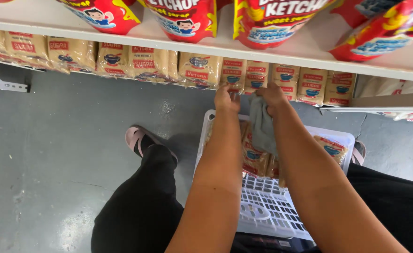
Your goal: The recorder is cleaning bags of sugar and bottles of ketchup with a cloth and organizing them on a grocery shelf.
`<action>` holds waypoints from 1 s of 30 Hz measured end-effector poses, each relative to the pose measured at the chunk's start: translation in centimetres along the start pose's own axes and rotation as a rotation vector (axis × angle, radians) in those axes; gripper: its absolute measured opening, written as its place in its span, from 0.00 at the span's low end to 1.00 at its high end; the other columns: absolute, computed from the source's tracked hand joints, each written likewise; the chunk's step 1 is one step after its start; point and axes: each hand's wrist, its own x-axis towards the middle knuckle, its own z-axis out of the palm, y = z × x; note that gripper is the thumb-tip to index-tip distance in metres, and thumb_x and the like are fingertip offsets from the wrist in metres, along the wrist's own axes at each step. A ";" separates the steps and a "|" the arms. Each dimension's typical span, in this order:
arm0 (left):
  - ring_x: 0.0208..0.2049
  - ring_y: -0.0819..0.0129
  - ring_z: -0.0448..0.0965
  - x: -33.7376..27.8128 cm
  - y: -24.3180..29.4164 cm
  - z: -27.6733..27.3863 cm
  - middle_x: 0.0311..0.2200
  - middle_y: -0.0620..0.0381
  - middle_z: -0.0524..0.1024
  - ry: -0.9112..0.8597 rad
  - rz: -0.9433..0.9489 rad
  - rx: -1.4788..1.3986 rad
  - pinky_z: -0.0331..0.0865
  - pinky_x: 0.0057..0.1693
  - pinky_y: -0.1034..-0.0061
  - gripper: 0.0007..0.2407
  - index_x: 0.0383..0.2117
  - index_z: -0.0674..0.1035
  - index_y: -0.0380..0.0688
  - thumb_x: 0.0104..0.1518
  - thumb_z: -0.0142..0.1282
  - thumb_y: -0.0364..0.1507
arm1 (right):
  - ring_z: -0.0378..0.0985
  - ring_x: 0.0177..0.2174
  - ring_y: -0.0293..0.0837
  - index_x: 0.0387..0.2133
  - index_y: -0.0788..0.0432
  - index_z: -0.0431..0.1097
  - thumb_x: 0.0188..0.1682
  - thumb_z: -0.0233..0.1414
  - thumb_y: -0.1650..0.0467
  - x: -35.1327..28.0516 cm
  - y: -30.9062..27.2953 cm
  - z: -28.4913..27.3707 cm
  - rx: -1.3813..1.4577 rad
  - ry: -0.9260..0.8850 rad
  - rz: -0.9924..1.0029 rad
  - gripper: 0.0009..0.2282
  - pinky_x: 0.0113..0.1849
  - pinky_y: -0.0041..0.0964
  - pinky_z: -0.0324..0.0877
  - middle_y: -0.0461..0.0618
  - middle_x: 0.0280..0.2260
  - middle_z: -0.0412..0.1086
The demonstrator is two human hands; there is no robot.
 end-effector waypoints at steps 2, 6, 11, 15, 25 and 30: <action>0.45 0.65 0.71 -3.0 0.9 1.7 0.41 0.64 0.73 0.093 -0.047 0.056 0.63 0.53 0.57 0.13 0.46 0.77 0.56 0.54 0.60 0.32 | 0.79 0.30 0.51 0.37 0.64 0.72 0.41 0.58 0.77 1.1 1.4 -0.9 0.185 -0.021 -0.013 0.09 0.30 0.48 0.75 0.57 0.31 0.74; 0.43 0.66 0.72 -5.3 1.2 3.3 0.41 0.64 0.74 0.147 -0.091 0.128 0.60 0.49 0.53 0.14 0.44 0.77 0.60 0.51 0.62 0.38 | 0.79 0.31 0.53 0.37 0.65 0.70 0.44 0.56 0.77 1.9 2.6 -1.2 0.280 -0.085 -0.017 0.08 0.30 0.49 0.76 0.59 0.31 0.73; 0.42 0.66 0.71 -5.8 1.1 3.5 0.41 0.63 0.74 0.238 -0.061 0.186 0.63 0.48 0.61 0.15 0.45 0.78 0.56 0.51 0.65 0.38 | 0.80 0.36 0.53 0.40 0.67 0.71 0.42 0.59 0.73 2.4 1.9 0.9 -0.371 0.077 -0.029 0.13 0.35 0.43 0.75 0.61 0.35 0.74; 0.39 0.65 0.79 -4.8 1.3 3.0 0.40 0.61 0.79 0.010 -0.015 0.027 0.70 0.45 0.65 0.14 0.45 0.79 0.54 0.51 0.62 0.35 | 0.82 0.38 0.50 0.35 0.61 0.79 0.44 0.53 0.76 12.1 9.6 -2.8 -1.157 -0.238 -0.514 0.09 0.35 0.45 0.76 0.55 0.34 0.78; 0.42 0.62 0.79 -7.2 0.7 3.9 0.46 0.55 0.77 -0.068 0.088 0.114 0.76 0.45 0.62 0.20 0.59 0.70 0.55 0.59 0.58 0.30 | 0.80 0.29 0.52 0.37 0.69 0.75 0.43 0.60 0.72 1.9 0.5 -0.1 0.373 0.170 0.135 0.12 0.29 0.46 0.73 0.62 0.36 0.77; 0.43 0.57 0.80 -8.9 1.1 4.5 0.46 0.53 0.76 -0.181 0.061 0.176 0.76 0.47 0.52 0.22 0.61 0.63 0.59 0.61 0.53 0.27 | 0.81 0.39 0.43 0.45 0.70 0.74 0.38 0.64 0.70 0.8 0.2 1.5 0.136 0.546 0.025 0.21 0.38 0.37 0.75 0.55 0.43 0.77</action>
